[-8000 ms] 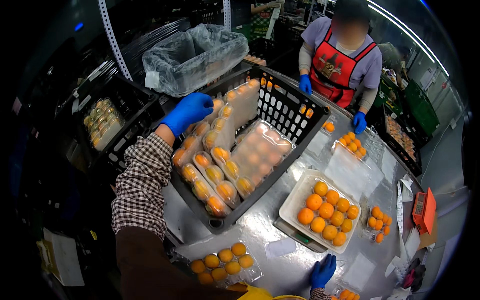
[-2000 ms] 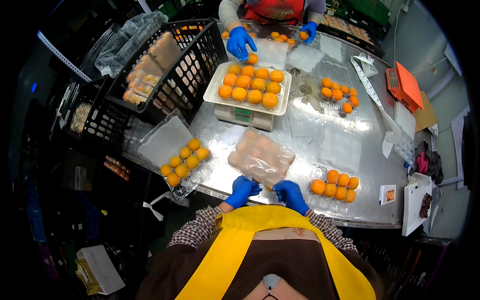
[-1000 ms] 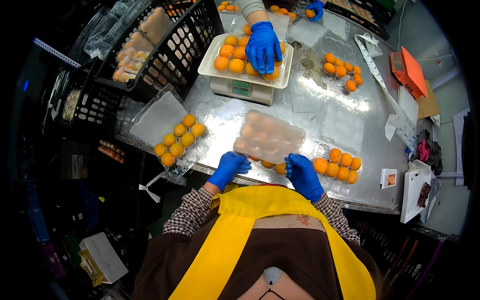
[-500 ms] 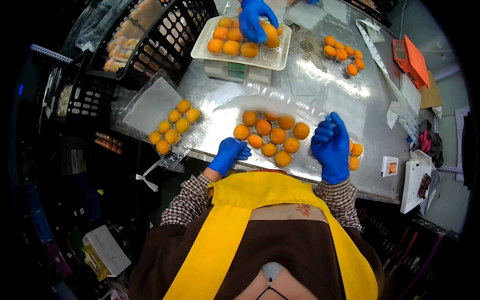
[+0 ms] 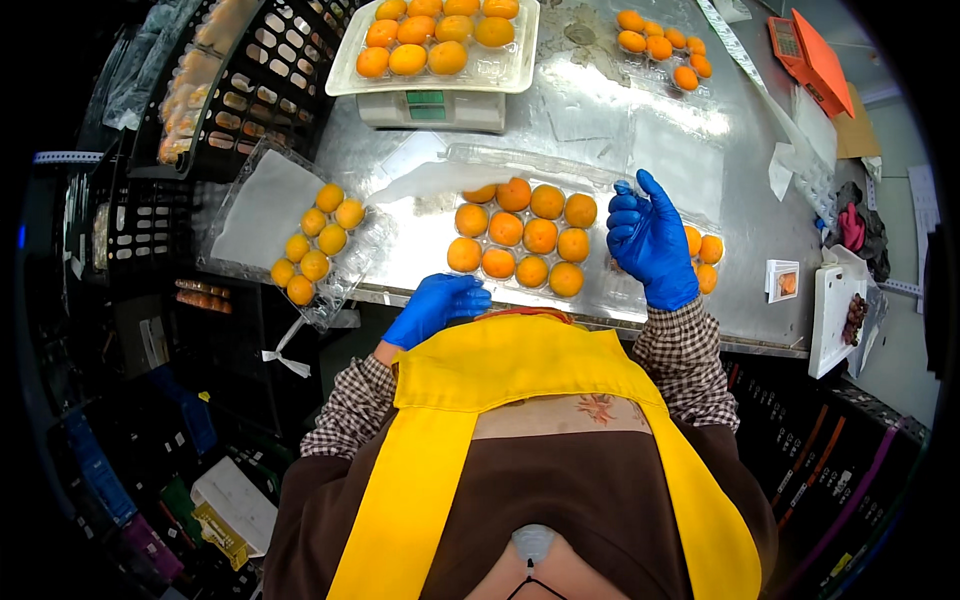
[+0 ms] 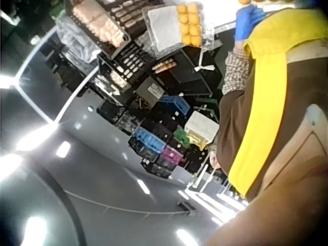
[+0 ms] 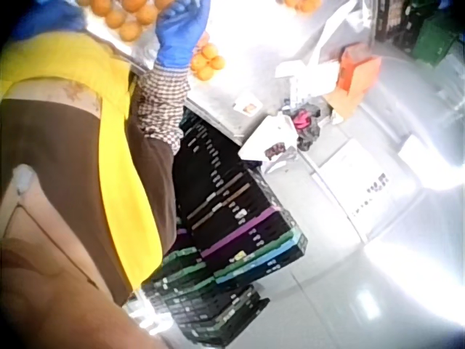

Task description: The person picks up containers of persimmons from a crate, removes individual fruits to sort them, and then packs them into plastic trays before applying product labels to the finished packages.

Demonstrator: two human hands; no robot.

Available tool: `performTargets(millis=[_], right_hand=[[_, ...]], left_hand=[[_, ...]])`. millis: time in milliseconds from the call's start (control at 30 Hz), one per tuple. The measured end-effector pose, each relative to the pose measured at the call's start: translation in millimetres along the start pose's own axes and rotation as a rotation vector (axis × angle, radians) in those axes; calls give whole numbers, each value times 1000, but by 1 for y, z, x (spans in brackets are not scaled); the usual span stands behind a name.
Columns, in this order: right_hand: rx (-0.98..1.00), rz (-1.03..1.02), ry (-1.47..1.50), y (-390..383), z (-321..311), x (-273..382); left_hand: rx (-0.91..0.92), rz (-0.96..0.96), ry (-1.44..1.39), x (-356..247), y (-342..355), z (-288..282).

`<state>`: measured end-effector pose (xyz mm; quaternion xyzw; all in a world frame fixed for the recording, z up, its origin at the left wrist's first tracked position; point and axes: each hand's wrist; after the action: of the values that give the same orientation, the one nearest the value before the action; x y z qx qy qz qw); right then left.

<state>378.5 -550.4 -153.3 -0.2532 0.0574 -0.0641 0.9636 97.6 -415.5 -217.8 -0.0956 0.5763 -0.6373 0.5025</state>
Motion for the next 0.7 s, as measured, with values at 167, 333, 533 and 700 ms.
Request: performTargets(millis=[167, 333, 533, 700], right_hand=[[-15, -53, -67, -2, 2, 6], [68, -78, -59, 0, -3, 11], [-75, -383, -560, 4, 8, -6], [6, -888, -1862, 34, -18, -38]], left_hand=[[-430, 335, 536, -34, -29, -9], [-972, 971, 1513, -70, -32, -14], [-972, 1305, 1349, -81, 24, -33], [-836, 1420, 1041, -117, 47, -9]])
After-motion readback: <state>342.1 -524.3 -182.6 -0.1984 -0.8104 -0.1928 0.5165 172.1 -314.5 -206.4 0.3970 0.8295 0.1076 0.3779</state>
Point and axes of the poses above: each hand's wrist, its own y-axis towards the middle knuckle, its own z-axis out of the palm, x = y × z, and after that the axes turned 7 degrees about y, right-handed
